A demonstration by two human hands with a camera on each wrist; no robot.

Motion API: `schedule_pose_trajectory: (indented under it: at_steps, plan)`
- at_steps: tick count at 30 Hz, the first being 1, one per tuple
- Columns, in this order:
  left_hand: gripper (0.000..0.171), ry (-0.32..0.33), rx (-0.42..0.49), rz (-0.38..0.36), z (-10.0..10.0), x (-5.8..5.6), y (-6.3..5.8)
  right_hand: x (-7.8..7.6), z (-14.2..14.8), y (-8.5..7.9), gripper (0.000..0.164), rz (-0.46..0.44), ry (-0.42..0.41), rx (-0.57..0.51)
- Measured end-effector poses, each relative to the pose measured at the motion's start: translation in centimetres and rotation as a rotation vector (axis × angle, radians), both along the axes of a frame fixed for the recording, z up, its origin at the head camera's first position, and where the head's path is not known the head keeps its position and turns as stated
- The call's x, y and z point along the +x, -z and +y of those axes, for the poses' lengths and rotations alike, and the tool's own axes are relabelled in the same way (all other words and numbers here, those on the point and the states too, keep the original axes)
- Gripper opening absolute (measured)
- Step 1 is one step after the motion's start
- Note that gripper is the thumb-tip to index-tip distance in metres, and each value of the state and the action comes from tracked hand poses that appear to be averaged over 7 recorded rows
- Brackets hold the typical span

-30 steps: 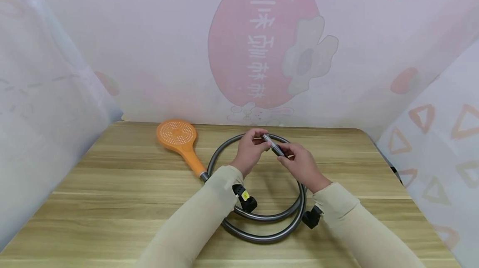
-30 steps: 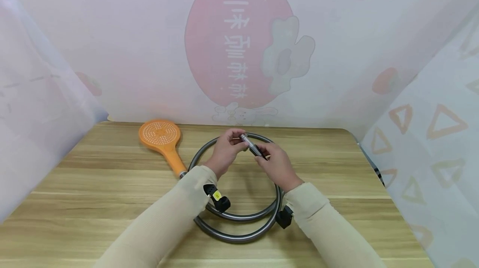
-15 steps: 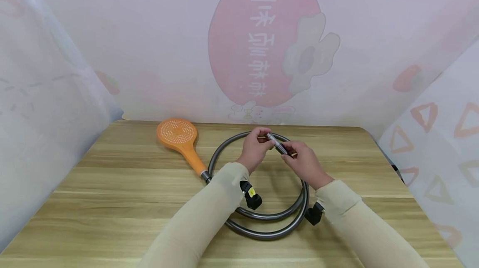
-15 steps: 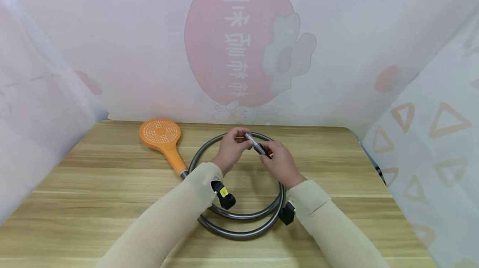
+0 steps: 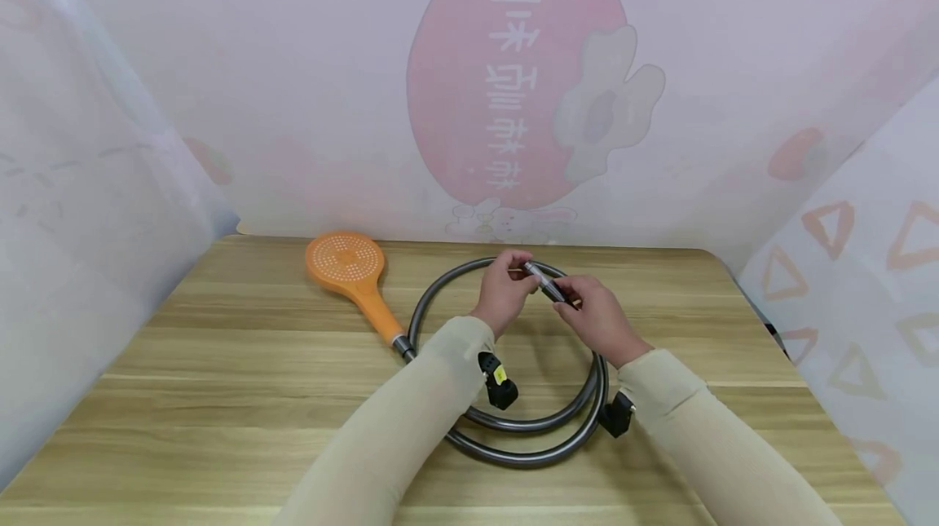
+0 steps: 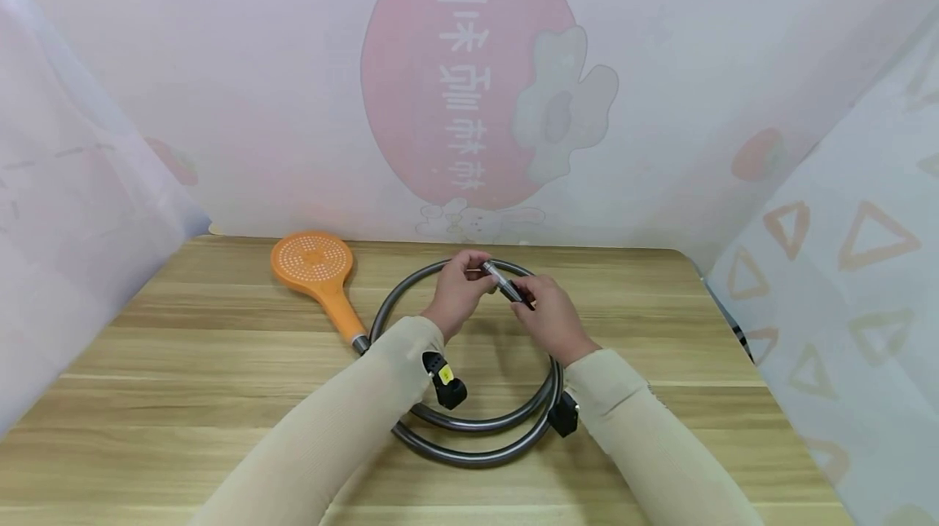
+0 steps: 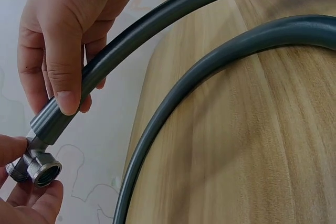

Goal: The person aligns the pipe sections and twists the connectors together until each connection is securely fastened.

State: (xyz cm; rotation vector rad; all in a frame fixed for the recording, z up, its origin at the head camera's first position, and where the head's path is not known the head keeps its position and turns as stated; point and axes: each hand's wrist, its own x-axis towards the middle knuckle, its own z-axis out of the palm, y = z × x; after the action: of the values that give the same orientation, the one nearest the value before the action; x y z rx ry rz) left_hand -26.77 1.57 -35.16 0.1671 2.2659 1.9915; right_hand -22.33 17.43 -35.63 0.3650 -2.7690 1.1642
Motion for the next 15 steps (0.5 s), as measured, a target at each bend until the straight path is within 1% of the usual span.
schedule_pose_trajectory:
  at_steps: [6, 15]
  plan:
    - [0.033, 0.003, -0.025, -0.003, 0.26, -0.08, 0.37, 0.02, 0.24, 0.27, 0.028, -0.007, 0.002, 0.024]
    - [0.034, 0.020, 0.007, -0.024, 0.79, -0.47, 0.91, -0.07, 0.76, 0.57, 0.030, -0.033, 0.017, 0.028]
